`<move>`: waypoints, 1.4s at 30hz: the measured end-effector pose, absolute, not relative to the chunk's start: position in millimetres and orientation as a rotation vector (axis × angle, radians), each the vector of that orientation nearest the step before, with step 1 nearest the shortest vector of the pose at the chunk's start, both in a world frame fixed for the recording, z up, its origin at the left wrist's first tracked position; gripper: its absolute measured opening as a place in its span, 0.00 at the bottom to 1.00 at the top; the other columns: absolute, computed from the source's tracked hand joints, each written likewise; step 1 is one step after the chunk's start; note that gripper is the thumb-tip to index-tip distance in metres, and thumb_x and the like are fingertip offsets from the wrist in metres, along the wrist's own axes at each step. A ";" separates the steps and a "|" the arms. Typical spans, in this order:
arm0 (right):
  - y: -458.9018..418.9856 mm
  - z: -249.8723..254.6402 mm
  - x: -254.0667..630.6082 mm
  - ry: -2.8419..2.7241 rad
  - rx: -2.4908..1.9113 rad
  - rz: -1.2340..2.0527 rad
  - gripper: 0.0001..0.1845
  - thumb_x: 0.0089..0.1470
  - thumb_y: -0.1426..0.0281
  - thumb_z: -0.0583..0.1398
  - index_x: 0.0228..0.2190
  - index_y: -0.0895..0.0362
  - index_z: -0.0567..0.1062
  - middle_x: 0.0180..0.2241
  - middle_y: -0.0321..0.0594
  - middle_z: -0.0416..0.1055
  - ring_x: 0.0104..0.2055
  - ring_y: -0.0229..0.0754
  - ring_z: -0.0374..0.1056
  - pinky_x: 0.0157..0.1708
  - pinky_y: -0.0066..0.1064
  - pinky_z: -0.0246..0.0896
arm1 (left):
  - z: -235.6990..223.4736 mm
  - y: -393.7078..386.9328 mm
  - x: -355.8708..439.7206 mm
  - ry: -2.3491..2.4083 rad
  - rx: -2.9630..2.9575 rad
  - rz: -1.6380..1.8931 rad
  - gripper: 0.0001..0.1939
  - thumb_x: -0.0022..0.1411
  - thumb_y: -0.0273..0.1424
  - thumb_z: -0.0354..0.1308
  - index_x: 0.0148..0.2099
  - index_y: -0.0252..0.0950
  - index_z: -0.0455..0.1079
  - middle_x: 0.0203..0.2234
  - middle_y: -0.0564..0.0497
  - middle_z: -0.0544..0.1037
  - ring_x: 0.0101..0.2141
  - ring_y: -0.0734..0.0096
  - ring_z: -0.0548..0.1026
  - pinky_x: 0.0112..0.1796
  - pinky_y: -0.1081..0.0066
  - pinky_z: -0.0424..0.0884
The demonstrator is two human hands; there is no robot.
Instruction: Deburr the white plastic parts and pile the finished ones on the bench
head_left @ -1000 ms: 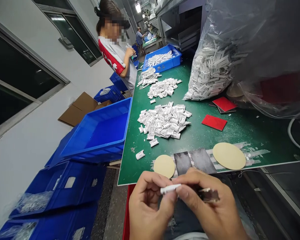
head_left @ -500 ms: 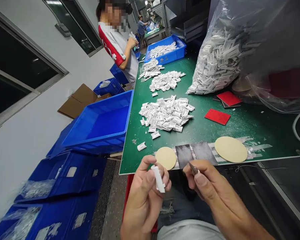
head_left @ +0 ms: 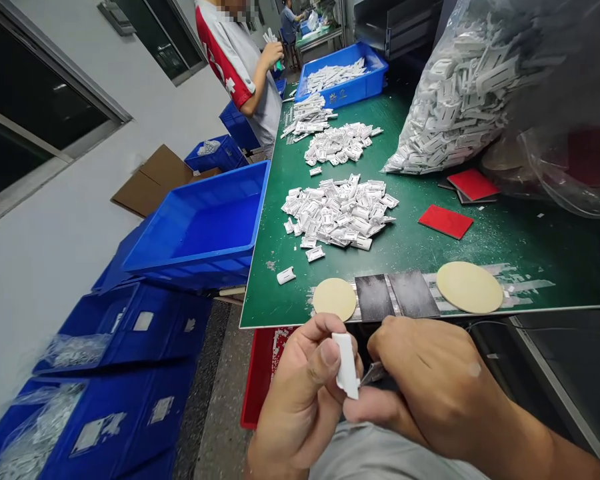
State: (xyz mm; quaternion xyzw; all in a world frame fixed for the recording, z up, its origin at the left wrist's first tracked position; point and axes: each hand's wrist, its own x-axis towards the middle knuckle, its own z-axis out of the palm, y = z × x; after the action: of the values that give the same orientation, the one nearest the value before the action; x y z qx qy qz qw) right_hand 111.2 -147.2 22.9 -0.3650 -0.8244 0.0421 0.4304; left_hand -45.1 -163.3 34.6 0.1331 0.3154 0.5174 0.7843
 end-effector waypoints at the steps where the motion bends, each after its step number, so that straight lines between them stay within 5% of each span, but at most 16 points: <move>1: -147.0 22.7 110.8 -2.059 -0.916 0.094 0.28 0.68 0.52 0.45 0.25 0.56 0.67 0.20 0.35 0.64 0.21 0.37 0.58 0.25 0.34 0.46 | 34.6 -163.6 -45.7 0.682 0.291 1.115 0.09 0.56 0.29 0.70 0.39 0.34 0.76 0.24 0.55 0.76 0.25 0.81 0.74 0.27 0.83 0.70; 28: -146.9 13.8 105.1 -2.087 -0.990 -0.003 0.22 0.69 0.57 0.47 0.25 0.53 0.62 0.19 0.33 0.58 0.21 0.40 0.50 0.25 0.37 0.39 | 30.6 -160.5 -43.5 0.769 0.257 1.150 0.09 0.54 0.31 0.72 0.38 0.36 0.78 0.23 0.55 0.75 0.25 0.83 0.72 0.33 0.84 0.72; 36: -148.8 6.8 105.1 -2.015 -0.826 0.152 0.26 0.70 0.61 0.44 0.22 0.55 0.64 0.17 0.33 0.59 0.20 0.37 0.53 0.24 0.36 0.42 | 26.8 -158.3 -45.4 0.785 0.311 1.168 0.09 0.57 0.33 0.69 0.38 0.38 0.74 0.24 0.56 0.71 0.24 0.82 0.70 0.27 0.82 0.68; 42: -165.4 -10.4 116.0 -1.994 -0.907 0.426 0.28 0.71 0.61 0.42 0.20 0.55 0.62 0.17 0.33 0.59 0.20 0.34 0.55 0.23 0.32 0.47 | 5.0 -94.1 -123.2 1.792 1.370 1.365 0.12 0.65 0.38 0.59 0.46 0.38 0.72 0.34 0.52 0.74 0.33 0.73 0.71 0.37 0.73 0.68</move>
State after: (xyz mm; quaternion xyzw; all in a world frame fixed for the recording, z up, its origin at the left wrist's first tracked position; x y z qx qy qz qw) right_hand 116.0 -165.4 -10.4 -0.3652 -0.8025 0.1715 0.4395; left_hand -123.2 -94.1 5.0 0.5030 0.6582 0.5012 0.2500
